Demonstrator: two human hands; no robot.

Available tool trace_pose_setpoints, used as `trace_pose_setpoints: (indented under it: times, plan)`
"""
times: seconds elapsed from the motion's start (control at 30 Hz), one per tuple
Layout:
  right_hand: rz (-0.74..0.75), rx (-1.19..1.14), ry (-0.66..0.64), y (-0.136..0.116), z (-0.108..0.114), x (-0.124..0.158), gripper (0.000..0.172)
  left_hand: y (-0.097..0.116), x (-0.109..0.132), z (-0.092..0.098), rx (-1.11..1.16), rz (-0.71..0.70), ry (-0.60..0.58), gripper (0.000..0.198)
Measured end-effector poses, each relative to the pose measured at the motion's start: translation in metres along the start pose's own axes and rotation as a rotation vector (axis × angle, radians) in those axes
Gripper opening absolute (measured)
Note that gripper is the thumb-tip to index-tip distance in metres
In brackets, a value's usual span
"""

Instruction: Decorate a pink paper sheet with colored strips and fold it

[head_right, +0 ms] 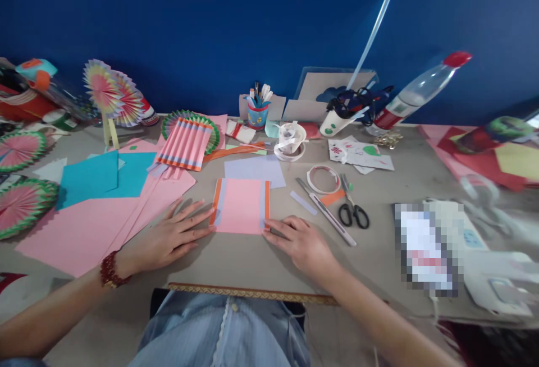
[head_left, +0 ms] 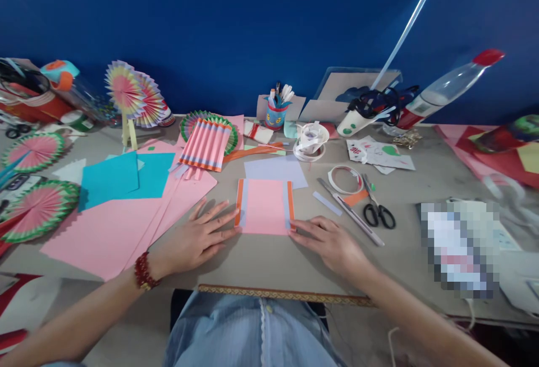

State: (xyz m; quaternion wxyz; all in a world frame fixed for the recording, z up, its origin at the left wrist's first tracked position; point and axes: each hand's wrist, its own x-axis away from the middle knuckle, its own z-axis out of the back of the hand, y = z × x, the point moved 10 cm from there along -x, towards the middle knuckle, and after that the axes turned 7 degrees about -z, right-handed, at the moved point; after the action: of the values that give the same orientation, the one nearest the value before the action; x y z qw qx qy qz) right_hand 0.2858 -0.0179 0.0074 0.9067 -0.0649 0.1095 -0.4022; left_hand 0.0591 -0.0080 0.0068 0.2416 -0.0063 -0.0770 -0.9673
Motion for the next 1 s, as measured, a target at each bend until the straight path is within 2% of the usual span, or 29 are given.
trace_pose_setpoints:
  times: [0.27, 0.43, 0.57, 0.8, 1.0]
  plan:
    - [-0.071, -0.035, 0.027, 0.003, -0.004, 0.006, 0.061, 0.005, 0.004, 0.005, -0.081, 0.058, 0.022, 0.049]
    - [-0.099, -0.046, 0.021, 0.004, -0.009, 0.008, 0.063, 0.012, -0.001, 0.004, -0.092, 0.008, 0.054, 0.046]
    - [-0.121, -0.007, 0.007, 0.003, -0.015, 0.012, 0.064, 0.012, 0.000, -0.001, -0.079, -0.065, 0.042, 0.049]
    - [-0.146, -0.024, -0.044, 0.005, -0.019, 0.013, 0.067, 0.005, 0.003, 0.003, 0.001, -0.048, 0.058, 0.053]
    - [-0.143, -0.062, -0.006, 0.005, -0.012, 0.013, 0.062, 0.006, 0.004, 0.003, -0.025, -0.035, 0.075, 0.052]
